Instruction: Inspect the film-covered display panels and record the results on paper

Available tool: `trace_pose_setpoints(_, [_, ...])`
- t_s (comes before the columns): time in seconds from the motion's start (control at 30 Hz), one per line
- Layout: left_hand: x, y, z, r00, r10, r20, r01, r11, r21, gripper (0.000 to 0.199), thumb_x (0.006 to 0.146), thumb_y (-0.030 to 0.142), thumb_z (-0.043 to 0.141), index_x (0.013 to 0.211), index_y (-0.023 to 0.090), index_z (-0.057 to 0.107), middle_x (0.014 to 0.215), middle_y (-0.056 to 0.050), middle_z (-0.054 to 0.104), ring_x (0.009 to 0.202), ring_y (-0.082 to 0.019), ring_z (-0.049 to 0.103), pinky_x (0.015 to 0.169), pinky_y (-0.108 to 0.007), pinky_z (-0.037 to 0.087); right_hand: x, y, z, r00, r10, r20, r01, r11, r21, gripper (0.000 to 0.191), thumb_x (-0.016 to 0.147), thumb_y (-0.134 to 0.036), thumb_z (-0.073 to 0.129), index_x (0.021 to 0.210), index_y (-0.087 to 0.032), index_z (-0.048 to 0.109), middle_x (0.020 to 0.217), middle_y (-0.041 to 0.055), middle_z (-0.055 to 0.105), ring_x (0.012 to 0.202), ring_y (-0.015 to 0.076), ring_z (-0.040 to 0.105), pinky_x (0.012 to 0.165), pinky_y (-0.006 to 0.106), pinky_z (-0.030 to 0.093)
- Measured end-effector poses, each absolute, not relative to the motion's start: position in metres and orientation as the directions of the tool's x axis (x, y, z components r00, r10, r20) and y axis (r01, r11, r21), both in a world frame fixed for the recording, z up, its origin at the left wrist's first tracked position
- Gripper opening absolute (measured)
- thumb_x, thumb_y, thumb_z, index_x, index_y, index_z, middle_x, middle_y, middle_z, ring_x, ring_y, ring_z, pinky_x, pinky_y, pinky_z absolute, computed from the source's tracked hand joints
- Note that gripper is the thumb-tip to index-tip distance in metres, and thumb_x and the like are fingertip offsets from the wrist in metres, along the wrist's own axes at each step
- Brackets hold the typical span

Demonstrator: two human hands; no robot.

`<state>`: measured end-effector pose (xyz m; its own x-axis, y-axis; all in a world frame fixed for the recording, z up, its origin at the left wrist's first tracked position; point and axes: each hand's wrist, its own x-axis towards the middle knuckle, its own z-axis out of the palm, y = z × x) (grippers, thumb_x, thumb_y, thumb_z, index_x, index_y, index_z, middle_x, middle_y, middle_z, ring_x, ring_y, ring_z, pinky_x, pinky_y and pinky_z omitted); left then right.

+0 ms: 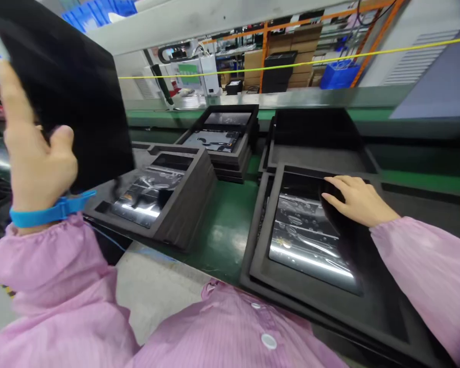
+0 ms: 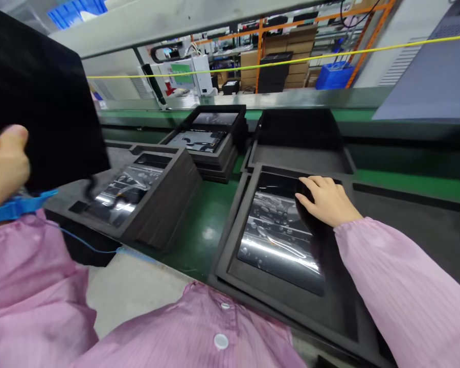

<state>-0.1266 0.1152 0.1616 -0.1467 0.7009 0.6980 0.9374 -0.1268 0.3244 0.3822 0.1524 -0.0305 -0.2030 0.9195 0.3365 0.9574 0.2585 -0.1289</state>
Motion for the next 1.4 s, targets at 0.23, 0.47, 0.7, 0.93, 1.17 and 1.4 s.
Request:
trace_pose_setpoints(0.23, [-0.093, 0.110, 0.116, 0.112, 0.979, 0.168, 0.980, -0.080, -0.183, 0.063, 0.089, 0.003, 0.021, 0.150, 0.010, 0.006, 0.128, -0.020, 0.047, 0.112, -0.041, 0.052, 0.091, -0.057, 0.043, 0.327, 0.123, 0.002, -0.659, 0.640, 0.395, 0.648, 0.750, -0.134, 0.021, 0.090, -0.032, 0.048, 0.093, -0.018, 0.064, 0.098, 0.0104, 0.063, 0.095, 0.0239, 0.055, 0.084, 0.040, 0.041])
trace_pose_setpoints(0.47, [-0.097, 0.130, 0.067, 0.148, 0.985, 0.089, 0.970, -0.126, -0.210, 0.067, 0.082, -0.003, 0.023, 0.148, 0.001, 0.014, 0.115, -0.027, 0.047, 0.108, -0.045, 0.053, 0.086, -0.063, 0.041, 0.301, 0.110, -0.002, -0.596, 0.688, 0.414, 0.798, 0.563, 0.214, 0.029, 0.093, -0.024, 0.038, 0.083, -0.013, 0.063, 0.092, 0.0129, 0.065, 0.087, 0.0270, 0.058, 0.076, 0.042, 0.041])
trace_pose_setpoints(0.7, [-0.094, 0.129, 0.071, 0.272, 0.951, 0.147, 0.957, -0.284, 0.062, 0.049, 0.097, 0.025, 0.031, 0.140, 0.002, 0.036, 0.137, -0.020, 0.045, 0.127, -0.029, 0.043, 0.106, -0.041, 0.034, 0.364, 0.147, -0.028, -0.148, 0.892, 0.427, 0.985, 0.172, -0.020, 0.043, 0.089, -0.050, 0.043, 0.112, -0.017, 0.058, 0.109, 0.0187, 0.060, 0.099, 0.0372, 0.053, 0.076, 0.049, 0.043])
trace_pose_setpoints(0.93, [-0.021, 0.059, 0.067, 0.685, 0.714, 0.145, 0.530, -0.625, 0.573, 0.041, 0.099, 0.027, 0.041, 0.140, 0.022, 0.041, 0.147, -0.004, 0.036, 0.135, -0.016, 0.031, 0.113, -0.030, 0.026, 0.368, 0.148, 0.000, 0.116, 0.984, 0.138, 0.678, 0.023, -0.734, 0.031, 0.061, -0.045, 0.073, 0.081, -0.022, 0.068, 0.083, 0.0062, 0.066, 0.077, 0.0232, 0.061, 0.072, 0.038, 0.049])
trace_pose_setpoints(1.17, [0.071, 0.090, 0.000, 0.554, 0.785, 0.275, 0.094, -0.388, 0.917, 0.087, 0.087, 0.032, 0.066, 0.150, 0.026, 0.007, 0.154, -0.007, 0.017, 0.140, -0.022, 0.020, 0.115, -0.039, 0.021, 0.351, 0.113, 0.066, 0.352, 0.934, -0.059, -0.069, -0.037, -0.997, 0.044, 0.045, -0.020, 0.084, 0.088, -0.019, 0.073, 0.073, 0.0013, 0.065, 0.058, 0.0089, 0.057, 0.048, 0.014, 0.049])
trace_pose_setpoints(1.4, [0.098, 0.078, 0.030, 0.522, 0.797, 0.305, -0.267, -0.187, 0.945, 0.058, 0.086, 0.020, 0.065, 0.138, 0.020, 0.039, 0.136, -0.006, 0.047, 0.128, -0.023, 0.041, 0.110, -0.034, 0.030, 0.329, 0.093, 0.083, 0.589, 0.767, 0.256, 0.194, 0.173, -0.966, 0.021, 0.074, -0.033, 0.068, 0.088, -0.018, 0.074, 0.082, 0.0036, 0.071, 0.078, 0.0214, 0.068, 0.074, 0.034, 0.058])
